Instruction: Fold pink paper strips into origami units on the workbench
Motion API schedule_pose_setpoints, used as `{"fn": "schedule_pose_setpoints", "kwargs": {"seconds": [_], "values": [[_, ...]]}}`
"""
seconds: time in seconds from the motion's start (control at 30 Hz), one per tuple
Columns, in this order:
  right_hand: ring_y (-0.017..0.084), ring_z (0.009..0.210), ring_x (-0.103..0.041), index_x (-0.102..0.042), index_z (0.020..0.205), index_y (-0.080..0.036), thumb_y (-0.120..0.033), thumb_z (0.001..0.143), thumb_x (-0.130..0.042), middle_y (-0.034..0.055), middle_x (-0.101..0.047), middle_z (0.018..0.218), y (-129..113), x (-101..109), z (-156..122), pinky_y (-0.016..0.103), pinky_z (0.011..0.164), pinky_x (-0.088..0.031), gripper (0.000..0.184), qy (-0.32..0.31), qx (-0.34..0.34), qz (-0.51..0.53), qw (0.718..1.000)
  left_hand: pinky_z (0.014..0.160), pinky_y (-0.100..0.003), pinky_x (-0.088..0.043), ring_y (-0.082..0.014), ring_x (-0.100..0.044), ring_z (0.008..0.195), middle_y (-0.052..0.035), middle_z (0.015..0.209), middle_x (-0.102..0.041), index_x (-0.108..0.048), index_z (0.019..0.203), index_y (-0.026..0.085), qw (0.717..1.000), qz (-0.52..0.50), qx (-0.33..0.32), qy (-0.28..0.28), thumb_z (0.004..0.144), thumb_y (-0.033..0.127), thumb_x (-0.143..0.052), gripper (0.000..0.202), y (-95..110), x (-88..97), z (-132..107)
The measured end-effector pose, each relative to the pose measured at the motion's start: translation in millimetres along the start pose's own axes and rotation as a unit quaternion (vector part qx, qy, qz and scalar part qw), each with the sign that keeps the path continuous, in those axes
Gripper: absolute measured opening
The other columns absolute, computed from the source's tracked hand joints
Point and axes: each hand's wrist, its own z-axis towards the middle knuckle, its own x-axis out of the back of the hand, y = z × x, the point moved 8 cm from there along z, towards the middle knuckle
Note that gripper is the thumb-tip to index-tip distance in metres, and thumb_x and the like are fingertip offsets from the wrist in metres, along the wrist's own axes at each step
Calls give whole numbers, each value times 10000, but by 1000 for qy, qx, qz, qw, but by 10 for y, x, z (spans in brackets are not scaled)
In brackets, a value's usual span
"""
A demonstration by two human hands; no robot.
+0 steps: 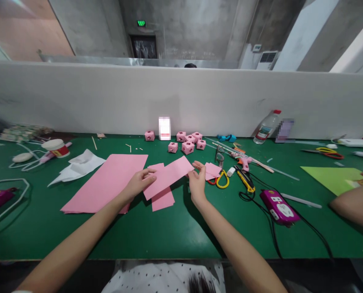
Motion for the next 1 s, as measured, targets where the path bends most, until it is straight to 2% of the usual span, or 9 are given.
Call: {"fn": "schedule_pose_setpoints", "kwargs": {"seconds": [0.1, 0.17, 0.27, 0.4, 0.53, 0.6, 0.83, 0.9, 1.0], "values": [[206, 992, -569, -511, 1125, -226, -211, 767, -495, 93, -507, 1191, -162, -53, -36, 365, 786, -512, 359, -46, 78, -61, 994, 685, -264, -439, -185, -598, 784, -50, 845, -652, -648, 1060, 148, 1000, -18, 1, 24, 757, 414, -639, 403, -50, 55, 33], [232, 1111, -517, -560, 1091, -222, -199, 804, -471, 102, -496, 1208, -329, -115, -119, 406, 884, -475, 301, -69, 163, -144, 973, 710, -280, -452, -200, -606, 815, -64, 878, -665, -650, 1063, 145, 999, -30, -3, 23, 755, 413, -639, 409, -64, 52, 44], [269, 1212, -442, -609, 1046, -235, -210, 834, -515, 101, -499, 1236, -540, -263, -324, 483, 1023, -363, 233, -111, 275, -247, 922, 747, -294, -463, -210, -611, 866, -82, 972, -675, -653, 1070, 148, 999, -34, -17, 27, 747, 420, -644, 422, -45, 44, 46], [339, 1312, -312, -645, 1036, -292, -317, 786, -664, 68, -478, 1333, -639, -491, -629, 545, 1072, -259, 251, -186, 365, -340, 846, 750, -289, -469, -194, -614, 862, -86, 1064, -670, -651, 1090, 162, 998, -34, -37, 37, 751, 427, -641, 430, -1, 38, 34], [388, 1362, -195, -647, 1096, -370, -417, 740, -728, 20, -401, 1448, -582, -652, -827, 571, 1072, -189, 368, -238, 424, -408, 772, 695, -267, -462, -169, -604, 779, -66, 970, -681, -641, 1122, 168, 998, -31, -43, 33, 777, 419, -620, 427, 14, 24, 14], [378, 1357, -209, -663, 1058, -387, -405, 756, -721, 3, -408, 1451, -555, -684, -857, 560, 1062, -198, 308, -245, 443, -416, 755, 629, -245, -440, -146, -577, 688, -44, 853, -673, -616, 1169, 157, 998, -36, -33, 27, 788, 418, -612, 462, -7, 15, 6], [369, 1335, -203, -718, 862, -354, -299, 814, -675, -13, -452, 1400, -590, -592, -722, 576, 1021, -226, 85, -179, 408, -408, 797, 578, -212, -423, -117, -534, 634, -4, 725, -609, -607, 1176, 144, 998, -57, -16, 29, 798, 405, -624, 460, -18, -2, 4], [367, 1322, -228, -719, 859, -329, -300, 831, -654, 7, -427, 1412, -620, -571, -704, 576, 1023, -224, 77, -168, 396, -401, 809, 612, -228, -474, -142, -576, 716, -34, 810, -640, -624, 1160, 147, 996, -85, -15, 26, 806, 415, -614, 445, 13, -24, -4], [342, 1264, -322, -715, 862, -290, -312, 859, -616, 37, -395, 1423, -631, -552, -669, 556, 1015, -246, 101, -164, 369, -389, 828, 717, -299, -553, -212, -600, 948, -88, 1095, -640, -638, 1163, 162, 990, -136, -25, 3, 828, 449, -578, 445, 91, -89, -29]]}}
